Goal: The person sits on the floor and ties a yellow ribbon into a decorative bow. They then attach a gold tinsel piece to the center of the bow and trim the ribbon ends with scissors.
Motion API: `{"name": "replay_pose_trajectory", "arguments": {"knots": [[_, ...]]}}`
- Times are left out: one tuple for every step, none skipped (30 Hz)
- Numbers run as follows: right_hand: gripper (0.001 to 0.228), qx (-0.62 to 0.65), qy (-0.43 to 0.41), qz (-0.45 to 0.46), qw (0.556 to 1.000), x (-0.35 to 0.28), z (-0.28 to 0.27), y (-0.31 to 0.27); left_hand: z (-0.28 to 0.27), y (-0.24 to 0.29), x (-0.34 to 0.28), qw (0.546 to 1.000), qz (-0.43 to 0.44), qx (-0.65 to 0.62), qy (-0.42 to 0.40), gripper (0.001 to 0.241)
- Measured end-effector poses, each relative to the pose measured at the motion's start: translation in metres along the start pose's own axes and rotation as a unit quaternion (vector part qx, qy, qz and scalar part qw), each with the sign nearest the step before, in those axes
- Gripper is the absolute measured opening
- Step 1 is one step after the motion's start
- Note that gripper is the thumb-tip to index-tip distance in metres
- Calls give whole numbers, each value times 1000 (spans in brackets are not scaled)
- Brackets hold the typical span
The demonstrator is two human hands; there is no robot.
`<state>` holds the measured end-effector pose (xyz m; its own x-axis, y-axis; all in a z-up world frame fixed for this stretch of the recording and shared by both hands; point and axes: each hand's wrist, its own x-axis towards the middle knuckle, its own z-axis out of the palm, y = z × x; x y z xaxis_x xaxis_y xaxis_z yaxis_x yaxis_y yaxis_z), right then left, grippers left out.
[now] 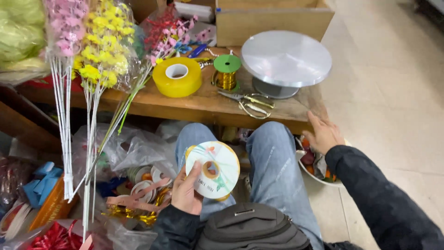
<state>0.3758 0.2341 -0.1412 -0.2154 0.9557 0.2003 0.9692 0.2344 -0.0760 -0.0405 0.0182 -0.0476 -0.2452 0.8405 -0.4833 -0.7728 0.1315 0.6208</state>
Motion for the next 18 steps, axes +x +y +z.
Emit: {"name": "replay_pose_trajectory", "arguments": {"knots": [[82, -4, 5, -3, 1000, -1, -9, 6, 4, 2, -1, 1000, 2, -5, -4, 48], [79, 14, 49, 33, 998, -2, -11, 8, 3, 5, -3, 1000, -9, -2, -8, 52], [77, 33, 94, 69, 993, -2, -12, 11, 4, 8, -4, 1000, -21, 2, -11, 55], [77, 33, 93, 69, 993, -8, -23, -6, 3, 9, -4, 1000, -21, 2, -11, 55], [45, 128, 176, 11, 976, -14, -33, -21, 3, 10, -5, 999, -32, 13, -42, 55], [18, 222, 254, -42, 941, -23, -42, -38, 1, 11, -6, 996, -46, 27, -71, 56], [18, 222, 252, -39, 941, -36, -66, -76, 1, 7, -3, 996, -48, 30, -70, 56], [14, 288, 179, -22, 940, -47, -89, -117, -1, 3, 1, 990, -55, 51, -116, 59], [27, 351, 105, -6, 930, -58, -114, -158, -4, 1, 3, 982, -63, 73, -161, 62], [27, 355, 104, -10, 929, -57, -110, -172, -5, -3, 4, 983, -58, 74, -158, 62], [29, 363, 85, -135, 918, -57, -107, -187, -6, -7, 4, 970, -58, 88, -220, 60], [80, 362, 64, -259, 893, -57, -105, -203, -8, -10, 4, 953, -57, 100, -281, 57], [80, 364, 64, -266, 891, -56, -105, -218, -8, -7, 0, 954, -51, 99, -278, 57], [83, 403, 21, -293, 867, -56, -105, -232, -9, -7, -4, 938, -42, 132, -316, 58], [88, 441, -22, -320, 839, -57, -104, -246, -11, -6, -7, 920, -33, 165, -353, 59], [88, 442, -27, -327, 835, -52, -94, -250, -10, -2, -10, 923, -28, 163, -347, 59], [55, 453, -18, -312, 835, -48, -84, -255, -10, 3, -13, 903, -46, 168, -394, 57], [23, 466, -14, -298, 833, -45, -73, -263, -12, 8, -18, 881, -65, 172, -435, 56]]}}
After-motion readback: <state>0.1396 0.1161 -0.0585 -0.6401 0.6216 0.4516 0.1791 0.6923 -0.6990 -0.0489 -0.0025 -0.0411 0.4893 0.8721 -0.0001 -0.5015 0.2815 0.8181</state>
